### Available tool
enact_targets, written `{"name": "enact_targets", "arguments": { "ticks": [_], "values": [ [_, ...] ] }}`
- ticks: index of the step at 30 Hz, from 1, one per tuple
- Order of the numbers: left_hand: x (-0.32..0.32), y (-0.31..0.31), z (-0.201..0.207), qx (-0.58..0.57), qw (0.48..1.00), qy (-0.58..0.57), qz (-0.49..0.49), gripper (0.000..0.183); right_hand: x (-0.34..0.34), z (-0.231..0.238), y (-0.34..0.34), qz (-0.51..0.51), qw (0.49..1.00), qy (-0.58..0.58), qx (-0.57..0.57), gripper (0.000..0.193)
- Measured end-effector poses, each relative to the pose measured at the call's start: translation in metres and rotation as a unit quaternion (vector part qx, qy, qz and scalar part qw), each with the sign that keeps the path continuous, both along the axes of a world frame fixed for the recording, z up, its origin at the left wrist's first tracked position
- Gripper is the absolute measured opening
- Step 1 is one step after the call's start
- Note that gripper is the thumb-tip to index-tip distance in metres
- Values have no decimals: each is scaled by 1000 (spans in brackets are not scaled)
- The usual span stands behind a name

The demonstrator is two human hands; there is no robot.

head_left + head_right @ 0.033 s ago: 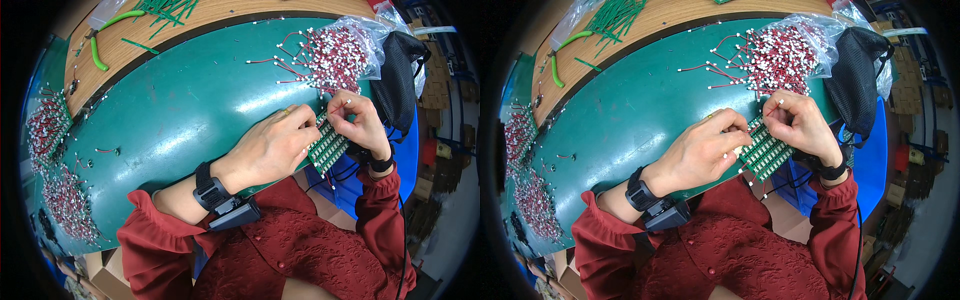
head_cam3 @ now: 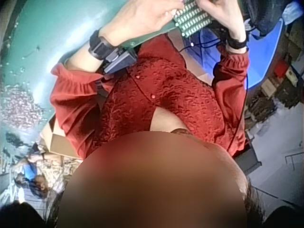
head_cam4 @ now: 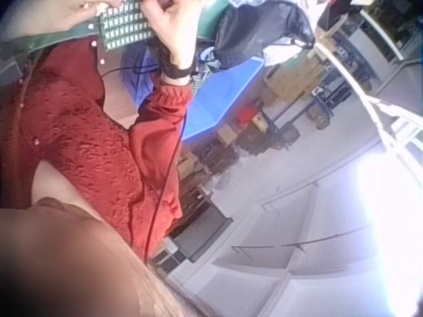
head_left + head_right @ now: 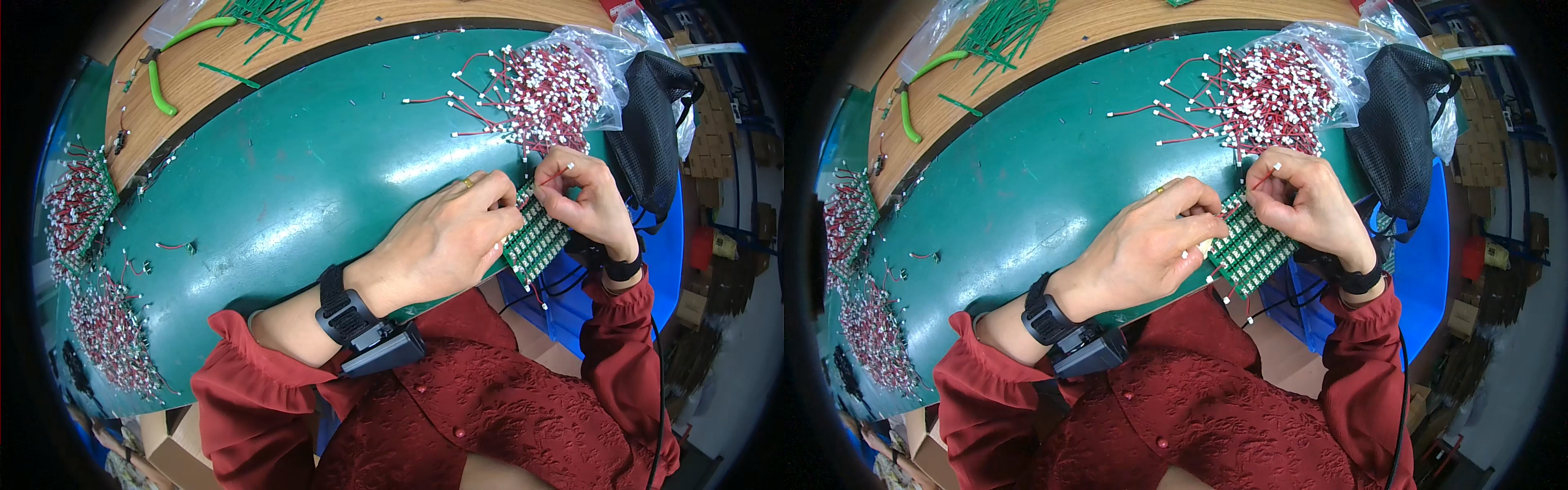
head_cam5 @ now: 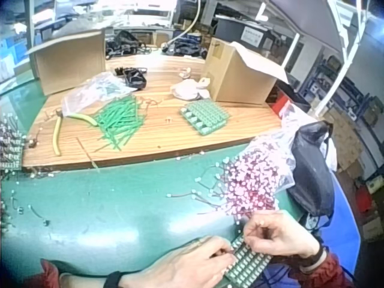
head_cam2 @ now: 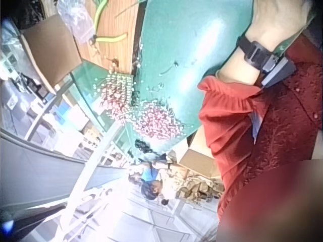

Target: The person inserts red and white LED components into a green perforated circuit board by hand. They pick LEDs from piles on the table and place them into holes on the board, working across multiple rows.

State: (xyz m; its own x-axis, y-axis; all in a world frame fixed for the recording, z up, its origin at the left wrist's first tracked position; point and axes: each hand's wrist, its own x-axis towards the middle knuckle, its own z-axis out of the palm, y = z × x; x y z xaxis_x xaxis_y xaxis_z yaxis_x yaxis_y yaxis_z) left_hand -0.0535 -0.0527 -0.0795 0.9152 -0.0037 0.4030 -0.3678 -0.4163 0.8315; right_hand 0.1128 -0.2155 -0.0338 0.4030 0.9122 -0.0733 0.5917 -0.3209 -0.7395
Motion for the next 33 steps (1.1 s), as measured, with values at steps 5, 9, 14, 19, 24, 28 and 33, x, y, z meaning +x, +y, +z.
{"name": "enact_targets", "arguments": {
  "ticks": [5,9,14,19,24,28,33],
  "values": [
    [0,-1,0,-8,1000,6,0,25,1,-1,-1,-2,1000,19,9,8],
    [0,-2,0,-16,1000,2,5,19,-1,1,-1,6,1000,7,3,7],
    [0,-1,-1,-9,1000,7,2,21,-3,3,1,8,1000,-16,-1,8],
    [0,0,0,5,1000,-4,2,27,-8,5,1,-28,999,-26,-20,9],
    [-1,0,1,4,1000,11,-4,28,-12,6,2,11,996,-91,13,12],
    [0,0,1,8,1000,-2,0,28,-11,5,2,53,986,-153,30,12],
    [0,0,1,7,1000,1,-3,29,-3,5,5,35,998,-48,-2,10]
  ]
}}
